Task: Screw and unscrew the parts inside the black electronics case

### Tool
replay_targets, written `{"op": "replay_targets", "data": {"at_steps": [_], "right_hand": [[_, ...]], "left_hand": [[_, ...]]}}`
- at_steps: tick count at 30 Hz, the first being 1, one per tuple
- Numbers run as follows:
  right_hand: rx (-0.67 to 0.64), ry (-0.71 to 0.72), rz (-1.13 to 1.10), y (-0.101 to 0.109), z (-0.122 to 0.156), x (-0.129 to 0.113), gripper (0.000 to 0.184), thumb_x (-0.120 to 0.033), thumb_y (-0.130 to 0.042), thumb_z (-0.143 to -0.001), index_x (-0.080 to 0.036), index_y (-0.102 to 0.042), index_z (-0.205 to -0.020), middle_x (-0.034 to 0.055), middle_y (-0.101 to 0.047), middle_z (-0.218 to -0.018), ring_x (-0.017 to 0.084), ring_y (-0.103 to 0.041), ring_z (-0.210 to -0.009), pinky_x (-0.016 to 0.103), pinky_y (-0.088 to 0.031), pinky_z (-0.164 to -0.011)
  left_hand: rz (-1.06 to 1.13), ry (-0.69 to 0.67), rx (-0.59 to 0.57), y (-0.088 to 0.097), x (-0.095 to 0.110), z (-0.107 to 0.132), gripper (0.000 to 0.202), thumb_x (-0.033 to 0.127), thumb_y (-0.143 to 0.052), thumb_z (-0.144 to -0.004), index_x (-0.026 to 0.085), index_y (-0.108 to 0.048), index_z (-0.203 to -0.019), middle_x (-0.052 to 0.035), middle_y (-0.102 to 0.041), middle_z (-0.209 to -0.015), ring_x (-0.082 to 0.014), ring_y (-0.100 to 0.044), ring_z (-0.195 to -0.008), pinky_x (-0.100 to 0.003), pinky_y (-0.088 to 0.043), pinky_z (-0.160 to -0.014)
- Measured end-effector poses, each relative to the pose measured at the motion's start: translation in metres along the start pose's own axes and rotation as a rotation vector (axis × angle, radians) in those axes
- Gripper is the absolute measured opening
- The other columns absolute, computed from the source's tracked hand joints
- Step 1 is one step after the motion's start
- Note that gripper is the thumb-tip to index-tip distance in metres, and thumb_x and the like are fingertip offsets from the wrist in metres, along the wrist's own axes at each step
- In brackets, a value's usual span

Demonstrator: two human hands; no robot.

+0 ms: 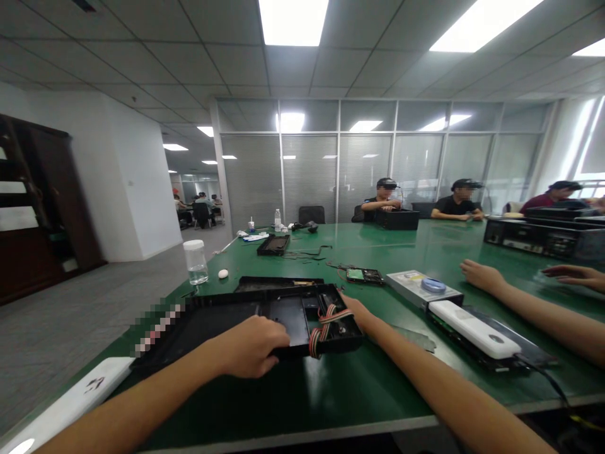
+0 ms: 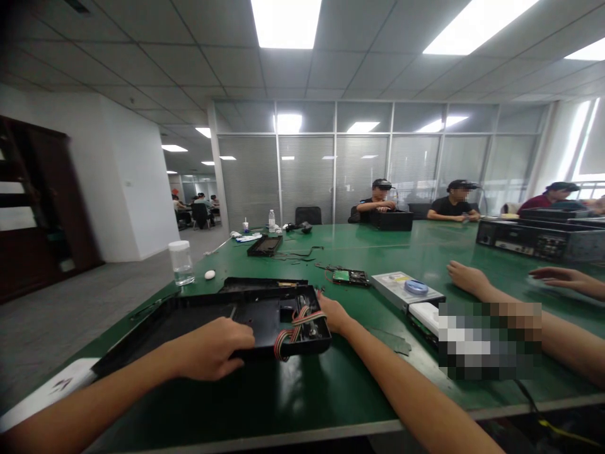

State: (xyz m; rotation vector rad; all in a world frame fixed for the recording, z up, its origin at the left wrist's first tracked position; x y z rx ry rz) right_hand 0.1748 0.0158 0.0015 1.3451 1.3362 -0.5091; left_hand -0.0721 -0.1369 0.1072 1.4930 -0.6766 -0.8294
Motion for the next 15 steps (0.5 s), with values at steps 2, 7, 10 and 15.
{"op": "replay_targets", "data": {"at_steps": [2,7,10,15], "right_hand": [[0.045,0.028,0.258,0.028,0.003,0.012,0.049,-0.021,-0.059,-0.067,-0.023,-0.052,-0.115,0.0067,-0.038,-0.132,0.026,-0.039,-0.116,0.037,-0.032,-0.093],[0.170,0.047,0.679,0.097,0.007,0.036,0.035,-0.025,-0.054,-0.071,-0.020,-0.058,-0.106,0.0094,-0.053,-0.117,0.023,-0.053,-0.097,0.034,-0.037,-0.085],[0.215,-0.001,0.548,0.108,0.008,0.041,0.030,-0.040,-0.048,-0.076,-0.016,-0.063,-0.089,0.0063,-0.064,-0.077,0.019,-0.057,-0.070,0.030,-0.042,-0.068],[0.010,-0.019,0.499,0.061,0.002,0.033,0.041,-0.048,-0.042,-0.078,-0.013,-0.063,-0.074,-0.0007,-0.054,-0.054,0.013,-0.047,-0.050,0.024,-0.036,-0.053]], "left_hand": [[0.025,0.004,-0.010,-0.010,0.007,0.005,0.013,0.022,-0.055,-0.073,0.021,-0.055,-0.086,-0.0010,-0.059,-0.087,-0.0169,-0.056,-0.080,-0.025,-0.041,-0.069],[0.038,0.008,-0.063,-0.038,0.012,0.005,0.015,0.022,-0.058,-0.071,0.021,-0.057,-0.086,-0.0020,-0.061,-0.086,-0.0187,-0.057,-0.079,-0.027,-0.043,-0.067],[0.041,0.051,-0.144,-0.049,0.002,-0.005,0.015,0.027,-0.061,-0.068,0.021,-0.060,-0.083,-0.0031,-0.063,-0.081,-0.0208,-0.058,-0.077,-0.027,-0.043,-0.063],[0.279,0.124,-0.276,-0.050,-0.052,-0.036,0.031,0.046,-0.046,-0.080,0.021,-0.060,-0.093,-0.0013,-0.064,-0.081,-0.0144,-0.059,-0.065,-0.021,-0.042,-0.055]]}}
Point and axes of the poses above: each hand's wrist, its own z-axis away from the middle knuckle, its own y-axis out of the back of the hand, x = y × z, the point moved 3 cm from there along -z, towards the middle knuckle
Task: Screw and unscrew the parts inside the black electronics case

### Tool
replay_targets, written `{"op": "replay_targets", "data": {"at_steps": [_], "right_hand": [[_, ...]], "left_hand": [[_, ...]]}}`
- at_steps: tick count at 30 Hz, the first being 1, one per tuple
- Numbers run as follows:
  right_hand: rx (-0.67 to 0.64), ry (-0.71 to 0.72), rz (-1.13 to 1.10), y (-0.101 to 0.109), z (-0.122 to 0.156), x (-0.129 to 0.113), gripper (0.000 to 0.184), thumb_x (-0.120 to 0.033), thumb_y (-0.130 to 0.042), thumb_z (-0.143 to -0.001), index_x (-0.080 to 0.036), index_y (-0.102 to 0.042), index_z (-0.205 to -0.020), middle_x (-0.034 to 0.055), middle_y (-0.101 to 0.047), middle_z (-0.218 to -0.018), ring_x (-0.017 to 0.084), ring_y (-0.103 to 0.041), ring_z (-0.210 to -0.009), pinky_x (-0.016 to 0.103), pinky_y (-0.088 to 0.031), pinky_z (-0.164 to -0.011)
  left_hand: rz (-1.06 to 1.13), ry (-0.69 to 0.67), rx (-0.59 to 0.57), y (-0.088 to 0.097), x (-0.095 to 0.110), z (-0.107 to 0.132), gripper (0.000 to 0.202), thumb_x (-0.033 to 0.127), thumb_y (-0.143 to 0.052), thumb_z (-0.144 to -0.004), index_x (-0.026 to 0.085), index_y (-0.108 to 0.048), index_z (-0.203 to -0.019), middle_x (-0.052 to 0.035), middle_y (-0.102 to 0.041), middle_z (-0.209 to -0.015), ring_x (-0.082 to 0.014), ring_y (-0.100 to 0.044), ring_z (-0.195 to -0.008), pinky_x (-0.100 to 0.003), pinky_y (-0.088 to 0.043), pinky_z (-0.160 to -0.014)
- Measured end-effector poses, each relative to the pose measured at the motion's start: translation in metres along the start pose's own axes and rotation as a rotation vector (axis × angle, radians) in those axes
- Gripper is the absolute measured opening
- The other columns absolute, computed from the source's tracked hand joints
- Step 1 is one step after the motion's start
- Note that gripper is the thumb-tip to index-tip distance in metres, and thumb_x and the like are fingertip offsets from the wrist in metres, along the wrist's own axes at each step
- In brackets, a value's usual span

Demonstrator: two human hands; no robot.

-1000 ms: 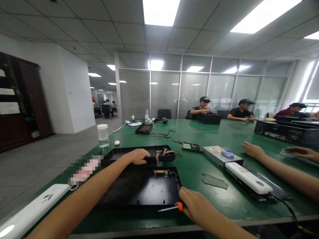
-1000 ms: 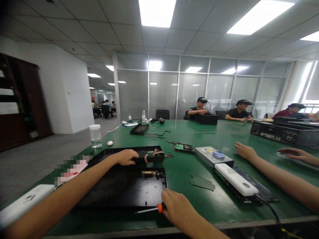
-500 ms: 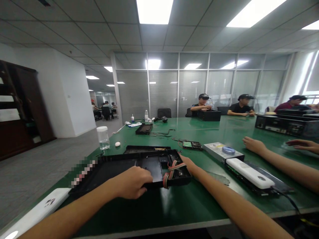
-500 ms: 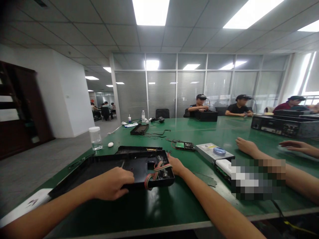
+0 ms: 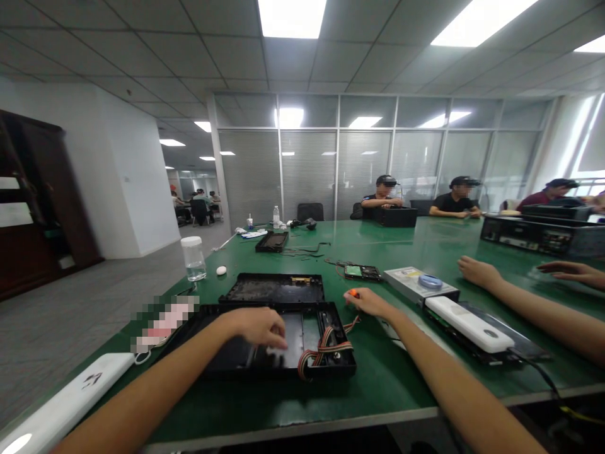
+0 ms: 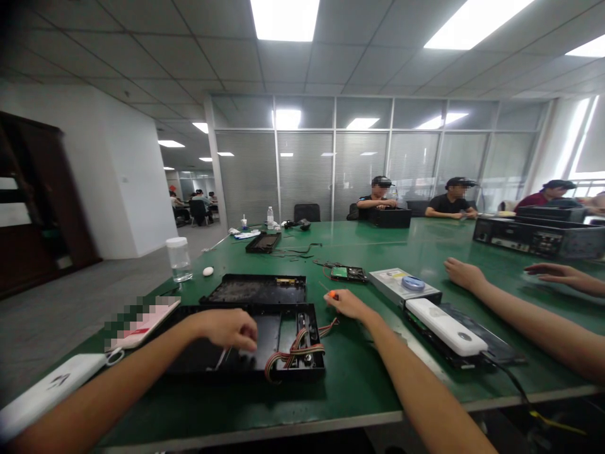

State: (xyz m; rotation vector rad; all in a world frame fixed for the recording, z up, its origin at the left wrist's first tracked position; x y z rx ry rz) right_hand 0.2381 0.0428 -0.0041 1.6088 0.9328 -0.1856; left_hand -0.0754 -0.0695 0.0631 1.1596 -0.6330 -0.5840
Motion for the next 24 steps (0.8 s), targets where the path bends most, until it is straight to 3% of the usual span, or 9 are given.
{"op": "replay_targets", "data": {"at_steps": [3,4,8,13,16,19,21,24], "right_hand": [[-0.055,0.071,0.133,-0.021,-0.005,-0.018,0.032,-0.039,-0.046,-0.076,-0.013,-0.061,-0.065,-0.0009,-0.054,-0.057,0.011,-0.044,-0.052,0.021,-0.031,-0.052],[-0.054,0.075,0.170,-0.024,-0.006,-0.021,0.028,-0.036,-0.047,-0.075,-0.013,-0.060,-0.064,-0.0009,-0.054,-0.057,0.011,-0.044,-0.053,0.021,-0.030,-0.052],[-0.032,0.083,0.245,-0.027,-0.006,-0.021,0.018,-0.026,-0.048,-0.072,-0.014,-0.060,-0.064,-0.0006,-0.055,-0.059,0.010,-0.043,-0.055,0.020,-0.029,-0.052],[-0.011,0.084,0.221,-0.028,-0.006,-0.018,0.029,-0.036,-0.046,-0.075,-0.014,-0.060,-0.063,-0.0006,-0.053,-0.058,0.010,-0.042,-0.053,0.021,-0.028,-0.051],[-0.007,0.067,0.170,-0.031,-0.008,-0.020,0.037,-0.043,-0.043,-0.077,-0.013,-0.058,-0.063,-0.0013,-0.051,-0.055,0.010,-0.041,-0.052,0.021,-0.028,-0.049],[0.011,0.059,0.139,-0.032,-0.008,-0.021,0.037,-0.043,-0.043,-0.077,-0.013,-0.058,-0.062,-0.0020,-0.049,-0.053,0.010,-0.040,-0.052,0.020,-0.027,-0.048],[0.019,0.058,0.134,-0.031,-0.007,-0.022,0.036,-0.043,-0.044,-0.076,-0.013,-0.057,-0.061,-0.0023,-0.049,-0.052,0.009,-0.039,-0.051,0.020,-0.026,-0.048],[0.005,0.053,0.127,-0.030,-0.006,-0.024,0.035,-0.042,-0.045,-0.076,-0.013,-0.057,-0.060,-0.0019,-0.050,-0.052,0.009,-0.040,-0.050,0.020,-0.027,-0.047]], "left_hand": [[-0.149,0.134,0.351,0.017,-0.040,-0.024,0.038,0.041,-0.046,-0.082,0.017,-0.050,-0.111,-0.0092,-0.059,-0.102,-0.0189,-0.057,-0.088,-0.025,-0.042,-0.071],[-0.206,0.175,0.382,0.016,-0.052,-0.031,0.040,0.041,-0.047,-0.081,0.015,-0.049,-0.112,-0.0119,-0.058,-0.104,-0.0210,-0.055,-0.092,-0.027,-0.042,-0.073],[-0.326,0.231,0.286,0.003,-0.079,-0.047,0.029,0.039,-0.040,-0.085,0.018,-0.055,-0.099,-0.0100,-0.061,-0.091,-0.0227,-0.058,-0.084,-0.031,-0.044,-0.070],[-0.376,0.227,0.362,0.001,-0.077,-0.041,0.028,0.036,-0.049,-0.081,0.019,-0.053,-0.102,-0.0089,-0.060,-0.090,-0.0222,-0.057,-0.083,-0.031,-0.044,-0.071],[-0.368,0.042,0.447,0.005,-0.067,-0.038,0.031,0.029,-0.059,-0.075,0.022,-0.054,-0.104,-0.0064,-0.053,-0.106,-0.0196,-0.051,-0.096,-0.029,-0.041,-0.081],[-0.377,-0.150,0.474,0.001,-0.059,-0.043,0.013,0.024,-0.058,-0.076,0.023,-0.062,-0.089,-0.0036,-0.049,-0.109,-0.0176,-0.046,-0.100,-0.027,-0.037,-0.087],[-0.404,-0.194,0.489,-0.004,-0.056,-0.048,0.011,0.021,-0.052,-0.080,0.021,-0.063,-0.080,-0.0043,-0.050,-0.105,-0.0170,-0.047,-0.097,-0.027,-0.037,-0.086],[-0.461,-0.225,0.533,-0.010,-0.052,-0.052,0.015,0.016,-0.045,-0.083,0.016,-0.060,-0.083,-0.0076,-0.052,-0.102,-0.0175,-0.047,-0.095,-0.029,-0.038,-0.084]]}}
Point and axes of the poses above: each hand's wrist, its own z-axis away from the middle knuckle, its own y-axis out of the back of the hand, x = y × z, the point moved 3 cm from there along -z, towards the middle knuckle
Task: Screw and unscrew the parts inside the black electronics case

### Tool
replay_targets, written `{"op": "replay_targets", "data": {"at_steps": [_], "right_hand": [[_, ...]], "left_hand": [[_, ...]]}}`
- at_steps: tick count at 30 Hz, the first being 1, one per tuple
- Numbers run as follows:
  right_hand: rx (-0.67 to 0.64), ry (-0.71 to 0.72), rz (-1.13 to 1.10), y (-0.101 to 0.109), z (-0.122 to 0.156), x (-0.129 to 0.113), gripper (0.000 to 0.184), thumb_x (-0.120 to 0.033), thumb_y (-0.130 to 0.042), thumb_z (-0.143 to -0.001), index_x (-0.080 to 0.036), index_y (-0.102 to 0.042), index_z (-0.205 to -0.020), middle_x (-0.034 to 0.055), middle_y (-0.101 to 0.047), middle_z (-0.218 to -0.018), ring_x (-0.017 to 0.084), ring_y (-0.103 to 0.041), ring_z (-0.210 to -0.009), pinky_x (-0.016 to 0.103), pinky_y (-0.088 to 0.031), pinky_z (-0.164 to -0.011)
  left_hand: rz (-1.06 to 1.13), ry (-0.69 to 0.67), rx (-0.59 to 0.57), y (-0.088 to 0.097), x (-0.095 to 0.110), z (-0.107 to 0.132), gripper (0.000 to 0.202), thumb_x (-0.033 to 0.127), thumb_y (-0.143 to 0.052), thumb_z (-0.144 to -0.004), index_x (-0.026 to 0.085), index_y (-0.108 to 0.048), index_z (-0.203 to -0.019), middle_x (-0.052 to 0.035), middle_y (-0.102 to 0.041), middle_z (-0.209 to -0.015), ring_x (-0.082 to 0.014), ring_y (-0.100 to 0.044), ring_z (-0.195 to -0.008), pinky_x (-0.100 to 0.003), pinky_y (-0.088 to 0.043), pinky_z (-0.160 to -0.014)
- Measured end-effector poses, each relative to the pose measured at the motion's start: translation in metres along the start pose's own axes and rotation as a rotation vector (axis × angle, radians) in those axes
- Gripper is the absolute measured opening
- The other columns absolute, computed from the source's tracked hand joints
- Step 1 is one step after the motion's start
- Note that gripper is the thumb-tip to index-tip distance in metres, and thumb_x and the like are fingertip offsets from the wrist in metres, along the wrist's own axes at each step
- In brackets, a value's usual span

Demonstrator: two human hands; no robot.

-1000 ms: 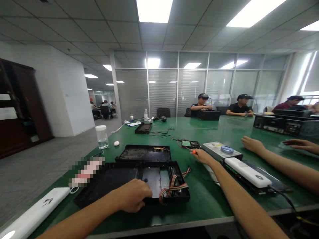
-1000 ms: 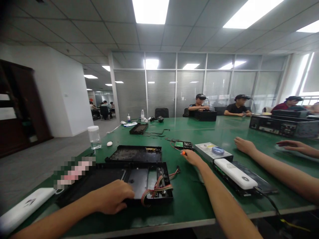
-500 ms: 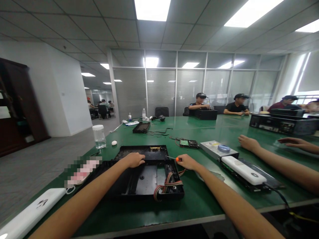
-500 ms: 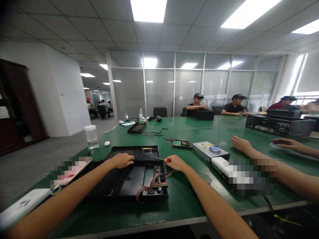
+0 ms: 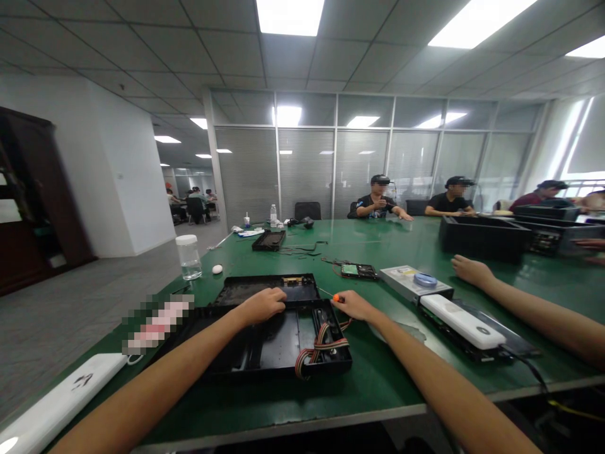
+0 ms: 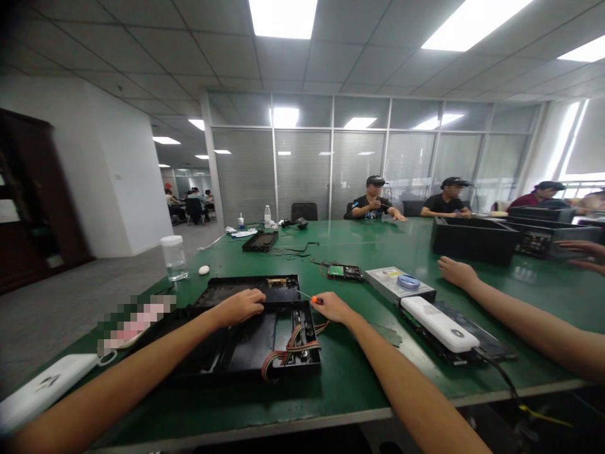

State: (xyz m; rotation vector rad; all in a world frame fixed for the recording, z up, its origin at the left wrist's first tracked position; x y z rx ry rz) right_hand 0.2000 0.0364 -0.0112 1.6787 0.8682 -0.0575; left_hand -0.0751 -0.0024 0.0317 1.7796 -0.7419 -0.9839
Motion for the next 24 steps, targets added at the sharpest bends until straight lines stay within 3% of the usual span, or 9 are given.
{"op": "replay_targets", "data": {"at_steps": [4,7,10,15,20,24], "right_hand": [[-0.028,-0.035,-0.067,-0.001,0.000,-0.005,0.037,-0.041,-0.042,-0.079,-0.013,-0.056,-0.058,-0.0002,-0.054,-0.052,0.010,-0.044,-0.049,0.021,-0.031,-0.049],[-0.035,-0.052,-0.108,-0.002,0.000,-0.013,0.042,-0.046,-0.040,-0.080,-0.014,-0.055,-0.056,0.0003,-0.054,-0.051,0.010,-0.046,-0.049,0.021,-0.032,-0.050],[-0.065,-0.039,-0.117,-0.004,0.001,-0.021,0.046,-0.050,-0.040,-0.079,-0.014,-0.055,-0.055,0.0004,-0.055,-0.051,0.010,-0.046,-0.047,0.020,-0.032,-0.049],[-0.015,-0.032,-0.092,0.002,0.002,-0.020,0.049,-0.054,-0.039,-0.078,-0.014,-0.055,-0.055,0.0003,-0.054,-0.049,0.009,-0.044,-0.045,0.021,-0.030,-0.047],[0.065,-0.035,-0.070,0.010,0.001,-0.009,0.050,-0.056,-0.040,-0.077,-0.013,-0.056,-0.058,-0.0001,-0.054,-0.050,0.010,-0.044,-0.047,0.020,-0.030,-0.048],[0.062,-0.026,-0.062,0.010,0.002,-0.009,0.050,-0.056,-0.039,-0.077,-0.012,-0.057,-0.059,-0.0007,-0.052,-0.049,0.010,-0.042,-0.047,0.021,-0.030,-0.048]], "left_hand": [[-0.029,0.035,0.061,0.011,0.005,-0.008,0.017,0.014,-0.036,-0.087,0.014,-0.053,-0.090,-0.0096,-0.053,-0.100,-0.0179,-0.048,-0.094,-0.030,-0.037,-0.083],[0.016,0.098,0.014,0.021,0.010,-0.026,0.018,0.017,-0.032,-0.089,0.015,-0.050,-0.091,-0.0064,-0.056,-0.088,-0.0158,-0.053,-0.081,-0.026,-0.040,-0.074],[0.095,0.067,-0.026,0.023,0.021,-0.051,0.015,0.020,-0.035,-0.088,0.016,-0.049,-0.090,-0.0041,-0.058,-0.084,-0.0149,-0.055,-0.076,-0.023,-0.040,-0.069],[0.304,0.031,0.009,0.006,0.030,-0.078,0.015,0.018,-0.050,-0.081,0.015,-0.052,-0.095,-0.0019,-0.062,-0.081,-0.0126,-0.057,-0.074,-0.019,-0.041,-0.068],[0.431,0.089,0.054,-0.015,0.028,-0.078,0.012,0.019,-0.052,-0.080,0.014,-0.063,-0.082,-0.0016,-0.065,-0.081,-0.0107,-0.059,-0.075,-0.018,-0.040,-0.071],[0.433,0.090,0.091,-0.023,0.030,-0.074,0.015,0.018,-0.050,-0.081,0.015,-0.065,-0.084,-0.0027,-0.066,-0.086,-0.0121,-0.058,-0.081,-0.019,-0.040,-0.076]]}}
Point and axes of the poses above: each hand's wrist, its own z-axis away from the middle knuckle, its own y-axis out of the back of the hand, x = y × z, the point moved 3 cm from there along -z, towards the middle knuckle
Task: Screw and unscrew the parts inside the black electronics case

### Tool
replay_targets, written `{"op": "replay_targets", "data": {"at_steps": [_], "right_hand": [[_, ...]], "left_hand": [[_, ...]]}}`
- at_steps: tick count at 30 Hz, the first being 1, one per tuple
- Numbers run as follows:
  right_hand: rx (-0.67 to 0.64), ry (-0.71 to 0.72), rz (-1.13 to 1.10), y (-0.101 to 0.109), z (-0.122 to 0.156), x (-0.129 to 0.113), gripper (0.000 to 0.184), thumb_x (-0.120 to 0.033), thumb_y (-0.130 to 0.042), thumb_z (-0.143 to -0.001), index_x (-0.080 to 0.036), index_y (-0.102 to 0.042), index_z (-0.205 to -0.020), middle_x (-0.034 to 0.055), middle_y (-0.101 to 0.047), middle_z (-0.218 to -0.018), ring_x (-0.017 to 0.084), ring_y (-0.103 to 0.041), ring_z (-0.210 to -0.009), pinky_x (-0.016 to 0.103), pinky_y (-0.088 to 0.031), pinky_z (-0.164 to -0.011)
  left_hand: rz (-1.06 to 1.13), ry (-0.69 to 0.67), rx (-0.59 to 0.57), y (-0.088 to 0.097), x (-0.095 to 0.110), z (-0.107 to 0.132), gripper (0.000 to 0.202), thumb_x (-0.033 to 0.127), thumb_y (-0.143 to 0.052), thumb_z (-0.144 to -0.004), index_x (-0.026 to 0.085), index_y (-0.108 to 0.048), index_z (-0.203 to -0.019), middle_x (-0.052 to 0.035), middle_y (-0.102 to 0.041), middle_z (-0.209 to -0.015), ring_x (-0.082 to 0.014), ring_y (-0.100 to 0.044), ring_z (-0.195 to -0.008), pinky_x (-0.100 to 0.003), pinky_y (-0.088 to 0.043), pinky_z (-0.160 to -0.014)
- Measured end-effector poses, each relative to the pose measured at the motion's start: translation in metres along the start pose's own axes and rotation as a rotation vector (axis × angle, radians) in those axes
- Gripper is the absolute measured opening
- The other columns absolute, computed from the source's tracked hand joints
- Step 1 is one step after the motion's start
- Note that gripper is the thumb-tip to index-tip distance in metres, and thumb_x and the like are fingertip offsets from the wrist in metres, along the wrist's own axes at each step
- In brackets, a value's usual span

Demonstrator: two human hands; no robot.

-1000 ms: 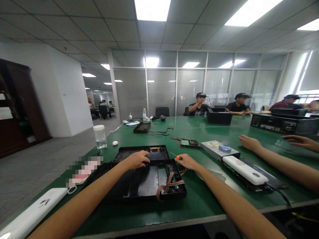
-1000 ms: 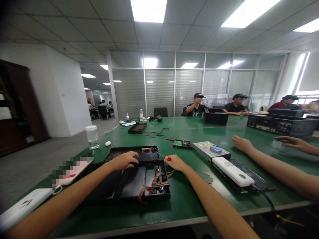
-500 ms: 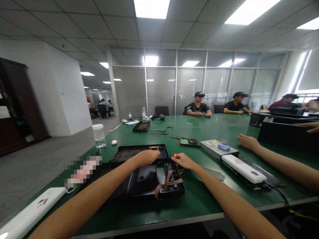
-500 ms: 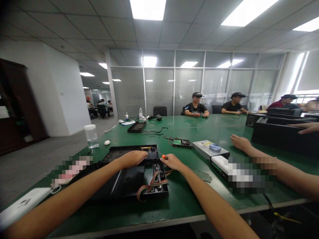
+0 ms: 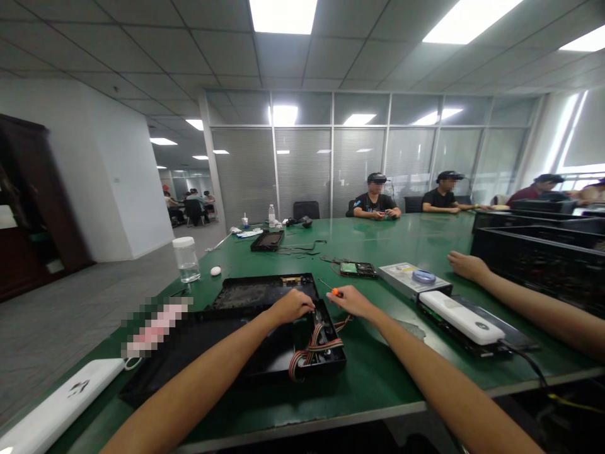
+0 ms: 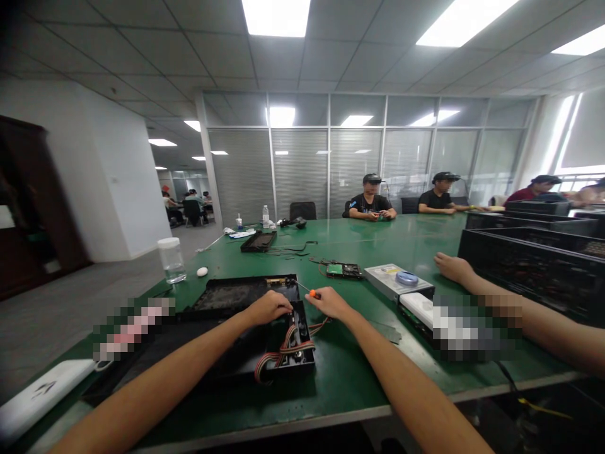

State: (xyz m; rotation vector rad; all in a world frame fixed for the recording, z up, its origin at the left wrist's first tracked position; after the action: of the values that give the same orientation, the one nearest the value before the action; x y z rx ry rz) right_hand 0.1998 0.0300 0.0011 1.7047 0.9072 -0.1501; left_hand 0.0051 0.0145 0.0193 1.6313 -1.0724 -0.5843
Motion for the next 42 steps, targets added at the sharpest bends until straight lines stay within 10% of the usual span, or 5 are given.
{"op": "replay_targets", "data": {"at_steps": [11,18,42], "right_hand": [[0.103,-0.068,-0.201,0.029,0.002,0.011,0.031,-0.022,-0.056,-0.064,-0.017,-0.043,-0.092,-0.0048,-0.047,-0.067,0.008,-0.043,-0.052,0.020,-0.035,-0.048],[0.207,-0.029,-0.530,0.060,0.002,0.009,0.025,-0.037,-0.045,-0.077,-0.017,-0.044,-0.091,-0.0068,-0.045,-0.053,0.008,-0.042,-0.038,0.020,-0.034,-0.038],[0.380,0.142,-0.144,0.046,0.007,-0.023,0.022,-0.034,-0.041,-0.079,-0.017,-0.052,-0.070,-0.0018,-0.049,-0.057,0.012,-0.044,-0.053,0.023,-0.034,-0.054]], "left_hand": [[-0.013,-0.051,-0.001,-0.001,0.000,0.007,0.015,0.017,-0.050,-0.077,0.014,-0.064,-0.081,-0.0037,-0.064,-0.082,-0.0130,-0.056,-0.078,-0.021,-0.039,-0.075],[0.022,0.026,0.016,-0.004,-0.001,0.005,0.014,0.018,-0.053,-0.076,0.014,-0.060,-0.088,-0.0028,-0.061,-0.080,-0.0129,-0.054,-0.074,-0.021,-0.039,-0.071],[0.121,0.180,-0.027,-0.004,-0.004,0.003,0.016,0.019,-0.057,-0.073,0.014,-0.065,-0.086,-0.0016,-0.065,-0.074,-0.0110,-0.057,-0.066,-0.017,-0.040,-0.063]]}}
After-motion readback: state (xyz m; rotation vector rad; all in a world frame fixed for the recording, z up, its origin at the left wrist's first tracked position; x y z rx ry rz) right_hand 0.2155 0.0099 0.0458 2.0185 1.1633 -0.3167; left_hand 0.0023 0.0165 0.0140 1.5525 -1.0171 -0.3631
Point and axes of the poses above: each hand's wrist, its own z-axis away from the middle knuckle, its own y-axis out of the back of the hand, x = y × z, the point moved 3 cm from there along -z, towards the middle knuckle
